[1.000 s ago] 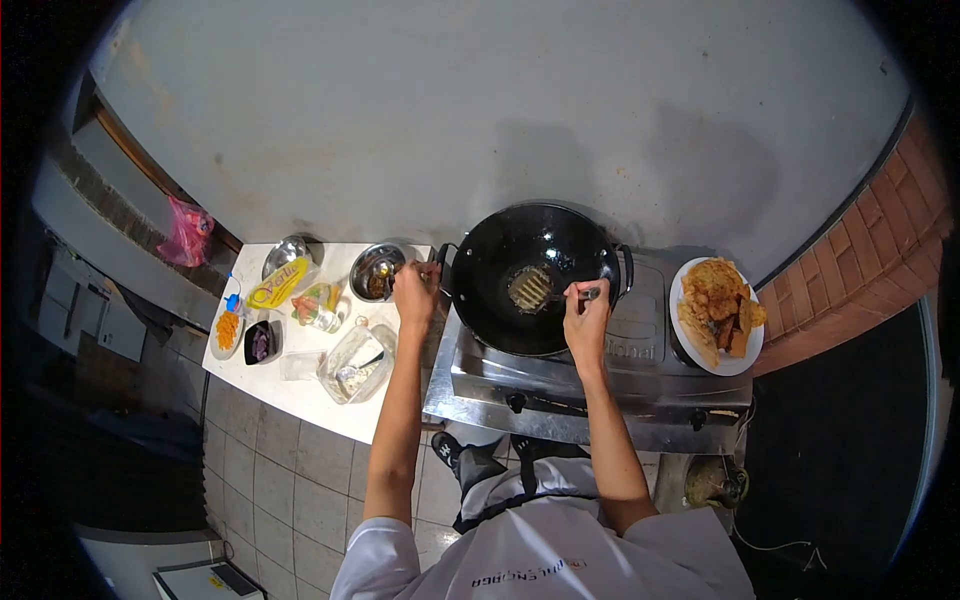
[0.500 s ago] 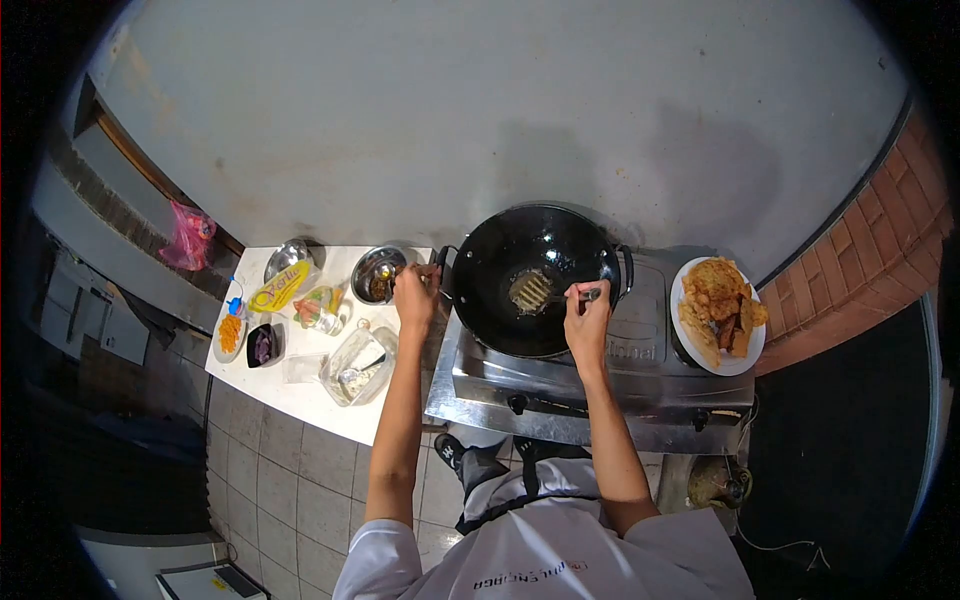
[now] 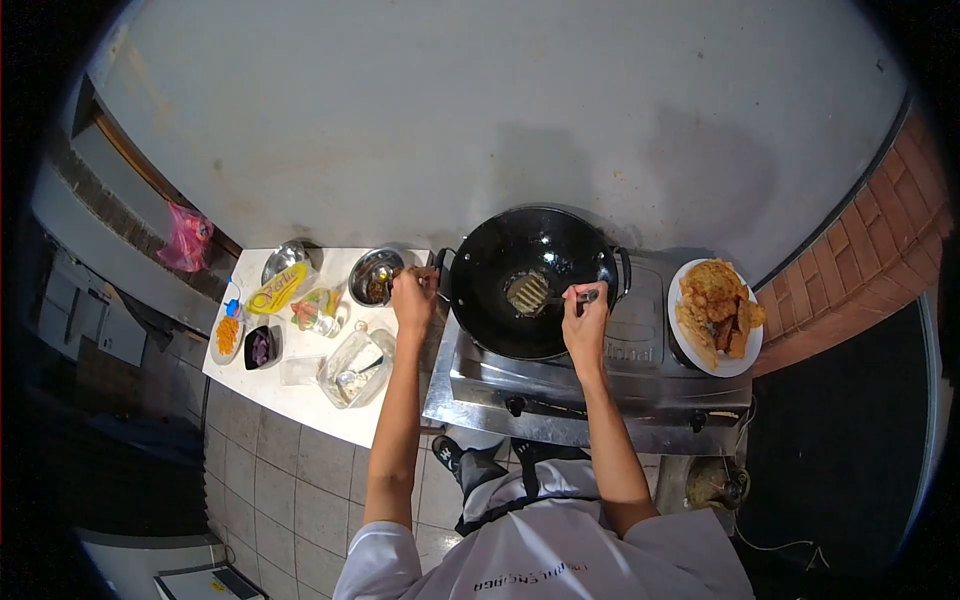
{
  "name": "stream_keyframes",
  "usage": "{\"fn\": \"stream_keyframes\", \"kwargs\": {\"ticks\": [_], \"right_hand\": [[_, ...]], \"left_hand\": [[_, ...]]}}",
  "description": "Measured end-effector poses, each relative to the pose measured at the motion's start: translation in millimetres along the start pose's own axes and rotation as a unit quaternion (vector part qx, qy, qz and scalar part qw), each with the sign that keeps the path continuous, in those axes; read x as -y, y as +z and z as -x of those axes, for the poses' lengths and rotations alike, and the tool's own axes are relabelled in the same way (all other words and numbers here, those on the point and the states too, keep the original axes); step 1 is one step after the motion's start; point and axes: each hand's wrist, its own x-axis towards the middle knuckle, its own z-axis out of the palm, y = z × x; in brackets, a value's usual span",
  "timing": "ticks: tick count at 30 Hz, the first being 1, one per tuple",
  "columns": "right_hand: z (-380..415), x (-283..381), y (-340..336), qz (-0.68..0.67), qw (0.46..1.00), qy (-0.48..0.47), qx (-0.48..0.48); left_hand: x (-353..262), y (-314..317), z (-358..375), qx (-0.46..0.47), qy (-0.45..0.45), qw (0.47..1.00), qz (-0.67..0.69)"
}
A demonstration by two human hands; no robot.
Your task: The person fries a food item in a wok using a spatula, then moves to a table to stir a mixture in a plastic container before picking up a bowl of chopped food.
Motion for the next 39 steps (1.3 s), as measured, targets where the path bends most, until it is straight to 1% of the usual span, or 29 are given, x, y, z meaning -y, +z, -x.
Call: {"fn": "stream_keyframes", "kwargs": {"ticks": [4, 7, 12, 16, 19, 21, 25, 27, 31, 33, 37, 39], "right_hand": [[-1, 6, -3, 0.012, 0.999, 0.029, 0.030], [-1, 4, -2, 0.023, 0.999, 0.022, 0.028], [-1, 1, 0, -0.011, 1.000, -0.013, -0.001], [-1, -2, -1, -0.010, 1.000, -0.009, 0.003], [-2, -6, -2, 0.013, 1.000, -0.008, 0.024], [-2, -5, 0, -0.010, 1.000, -0.003, 0.007], [-3, 3, -2, -0.001, 1.000, -0.006, 0.010], [-3, 9, -3, -0.011, 1.000, 0.014, 0.021], [-3, 5, -3, -0.002, 1.000, -0.004, 0.016], [-4, 0, -2, 0.004, 1.000, -0.009, 0.012], [-3, 4, -2, -0.003, 1.000, 0.003, 0.015], [-3, 0, -2, 0.001, 1.000, -0.014, 0.013]], "left_hand": [[2, 1, 0, 0.002, -0.002, 1.000, -0.004], [4, 2, 0, 0.000, 0.009, 1.000, 0.002], [2, 1, 0, 0.001, 0.008, 1.000, -0.005], [-1, 0, 0, 0.005, 0.002, 1.000, -0.008], [2, 3, 0, 0.002, -0.004, 1.000, -0.010], [2, 3, 0, 0.009, -0.014, 1.000, -0.004], [3, 4, 1, 0.012, -0.022, 1.000, 0.007], [6, 5, 2, -0.002, -0.009, 1.000, 0.008], [6, 6, 2, 0.003, -0.018, 1.000, 0.012], [6, 6, 1, -0.003, -0.005, 1.000, -0.007], [5, 5, 1, -0.003, 0.005, 1.000, -0.007], [1, 3, 1, -0.002, -0.016, 1.000, 0.002]]}}
